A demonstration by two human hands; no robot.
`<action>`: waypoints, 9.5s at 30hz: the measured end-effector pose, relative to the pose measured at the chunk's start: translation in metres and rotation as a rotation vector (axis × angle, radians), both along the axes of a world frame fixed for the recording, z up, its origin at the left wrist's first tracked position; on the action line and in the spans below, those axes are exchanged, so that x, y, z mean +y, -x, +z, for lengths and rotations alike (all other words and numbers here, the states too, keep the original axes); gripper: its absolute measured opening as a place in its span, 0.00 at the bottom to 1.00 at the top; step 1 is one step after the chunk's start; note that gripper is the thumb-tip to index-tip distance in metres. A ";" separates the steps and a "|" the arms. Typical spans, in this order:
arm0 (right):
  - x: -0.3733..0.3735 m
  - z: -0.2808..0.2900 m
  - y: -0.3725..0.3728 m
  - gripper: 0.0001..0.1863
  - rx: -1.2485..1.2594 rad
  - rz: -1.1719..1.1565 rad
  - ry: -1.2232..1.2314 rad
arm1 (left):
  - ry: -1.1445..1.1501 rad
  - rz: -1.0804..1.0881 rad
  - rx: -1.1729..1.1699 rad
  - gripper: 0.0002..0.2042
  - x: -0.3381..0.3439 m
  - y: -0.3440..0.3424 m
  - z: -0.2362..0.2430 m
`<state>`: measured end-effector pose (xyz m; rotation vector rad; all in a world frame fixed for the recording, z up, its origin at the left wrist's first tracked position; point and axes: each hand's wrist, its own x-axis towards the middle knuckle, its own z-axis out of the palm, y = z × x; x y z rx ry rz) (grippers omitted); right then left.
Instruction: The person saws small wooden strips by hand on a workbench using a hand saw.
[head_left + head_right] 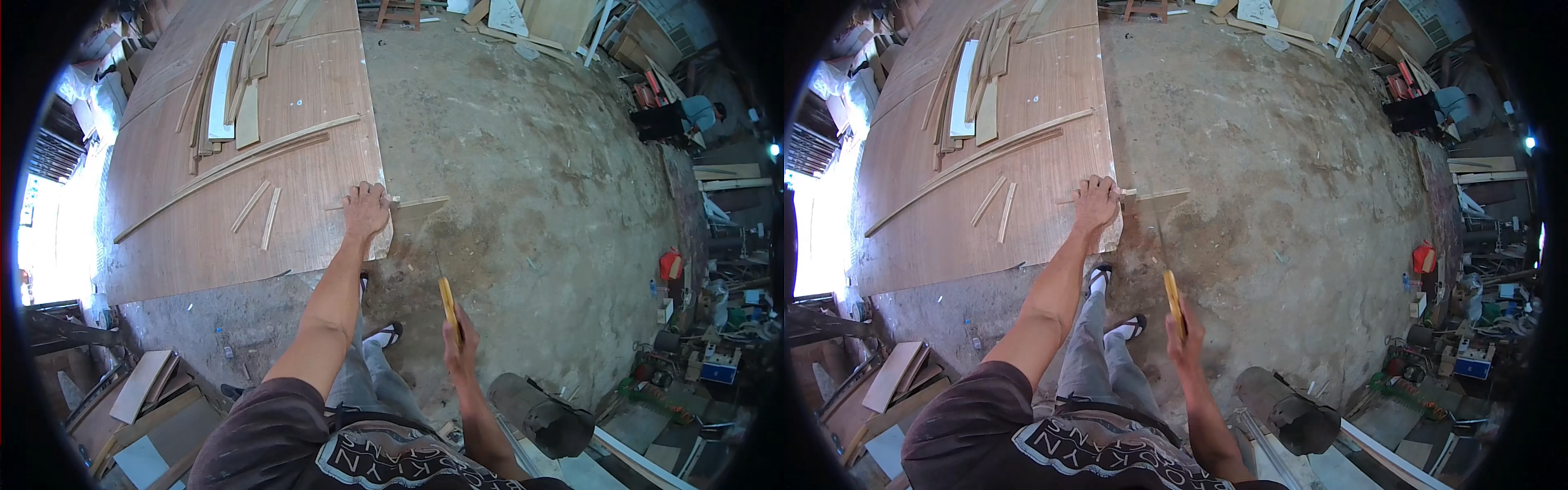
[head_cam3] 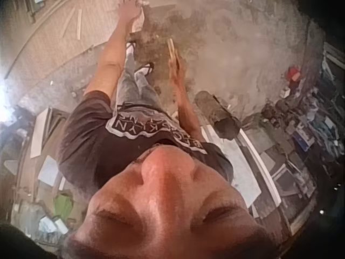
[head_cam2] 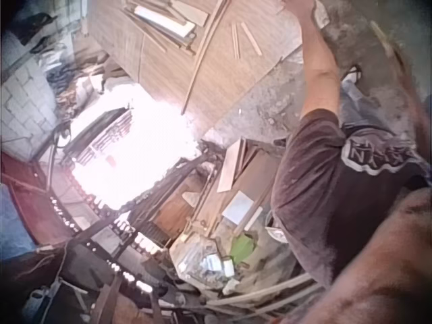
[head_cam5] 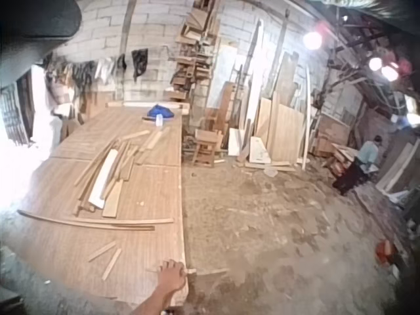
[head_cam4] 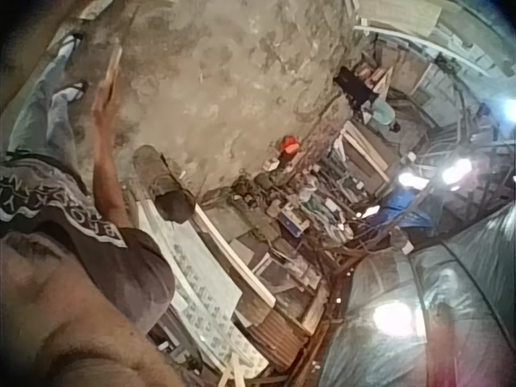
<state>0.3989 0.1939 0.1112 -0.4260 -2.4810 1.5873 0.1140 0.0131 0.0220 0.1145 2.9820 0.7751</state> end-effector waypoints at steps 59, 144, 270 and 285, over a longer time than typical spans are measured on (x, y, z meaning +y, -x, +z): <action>-0.049 -0.035 0.109 0.20 0.222 0.000 -0.018 | 0.062 -0.041 -0.054 0.17 0.010 0.000 0.004; -0.053 -0.029 0.073 0.19 0.212 -0.081 -0.061 | 0.101 -0.032 -0.168 0.22 0.017 0.004 0.009; -0.086 0.151 0.285 0.18 -0.287 0.408 -0.277 | 0.165 -0.173 -0.133 0.32 -0.030 0.059 -0.052; -0.024 0.053 0.146 0.21 -0.208 -0.152 0.148 | 0.013 -0.159 -0.160 0.24 0.019 0.032 -0.013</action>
